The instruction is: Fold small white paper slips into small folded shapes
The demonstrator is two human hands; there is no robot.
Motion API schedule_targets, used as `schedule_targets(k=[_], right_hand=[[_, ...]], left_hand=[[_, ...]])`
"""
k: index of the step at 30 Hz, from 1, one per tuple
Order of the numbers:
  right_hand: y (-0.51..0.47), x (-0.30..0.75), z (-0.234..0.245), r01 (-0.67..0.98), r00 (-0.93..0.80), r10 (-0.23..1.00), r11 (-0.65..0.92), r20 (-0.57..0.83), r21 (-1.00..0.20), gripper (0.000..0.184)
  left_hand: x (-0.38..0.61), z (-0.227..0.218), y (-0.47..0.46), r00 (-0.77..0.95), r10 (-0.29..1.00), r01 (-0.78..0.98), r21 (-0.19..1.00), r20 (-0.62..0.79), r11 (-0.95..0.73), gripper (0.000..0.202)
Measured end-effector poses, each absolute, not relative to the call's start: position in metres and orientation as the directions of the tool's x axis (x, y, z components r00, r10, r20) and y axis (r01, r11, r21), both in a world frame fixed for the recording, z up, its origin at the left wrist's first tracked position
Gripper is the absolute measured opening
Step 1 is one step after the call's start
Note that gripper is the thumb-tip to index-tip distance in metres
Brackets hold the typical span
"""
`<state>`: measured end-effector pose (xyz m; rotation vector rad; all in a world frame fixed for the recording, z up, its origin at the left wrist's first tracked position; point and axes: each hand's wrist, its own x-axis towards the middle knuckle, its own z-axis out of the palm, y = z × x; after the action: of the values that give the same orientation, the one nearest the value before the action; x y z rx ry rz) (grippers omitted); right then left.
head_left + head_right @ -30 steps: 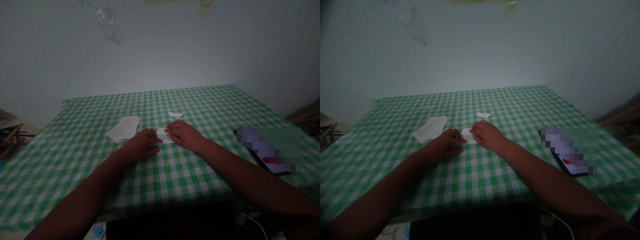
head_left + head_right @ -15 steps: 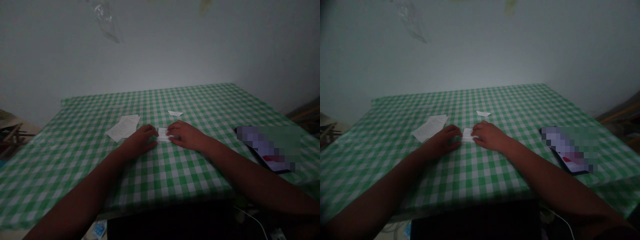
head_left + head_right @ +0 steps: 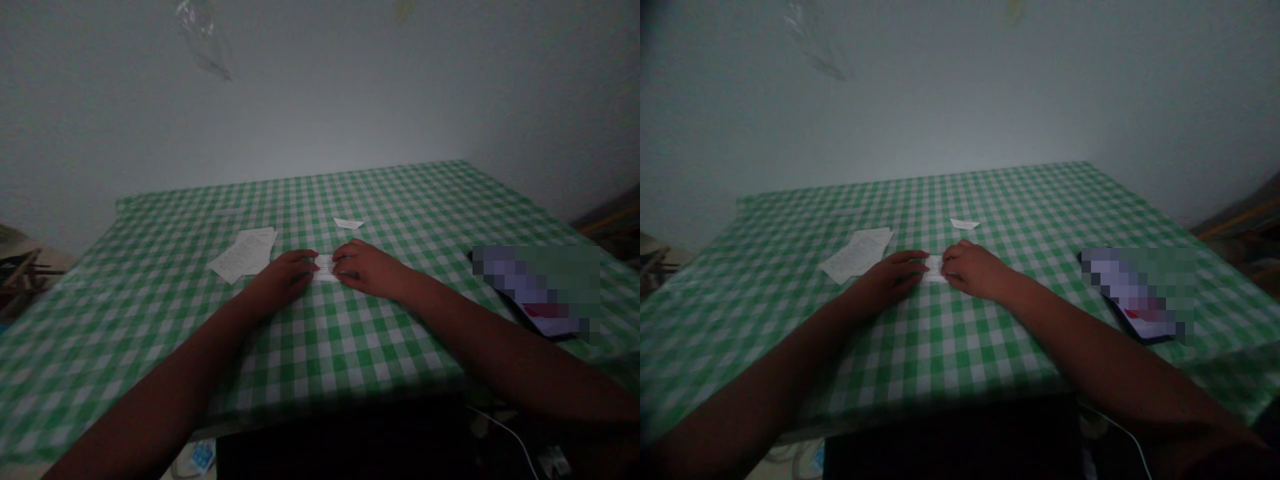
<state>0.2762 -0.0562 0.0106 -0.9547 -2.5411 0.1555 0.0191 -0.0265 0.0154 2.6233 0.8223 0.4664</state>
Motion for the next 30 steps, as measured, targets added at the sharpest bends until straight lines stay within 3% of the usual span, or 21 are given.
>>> schedule_targets(k=[19,30], right_hand=[[-0.061,0.276,0.009,0.641,-0.628,0.715,0.699,0.308,-0.317,0.018],[-0.081,0.268,0.026,0.660,-0.636,0.757,0.635,0.151,-0.401,0.021]], left_hand=[[0.020,0.010,-0.023,0.771,0.594,0.455,0.456,0.227,-0.765,0.023],[0.023,0.006,-0.024,0.741,0.625,0.496,0.425,0.247,-0.757,0.022]])
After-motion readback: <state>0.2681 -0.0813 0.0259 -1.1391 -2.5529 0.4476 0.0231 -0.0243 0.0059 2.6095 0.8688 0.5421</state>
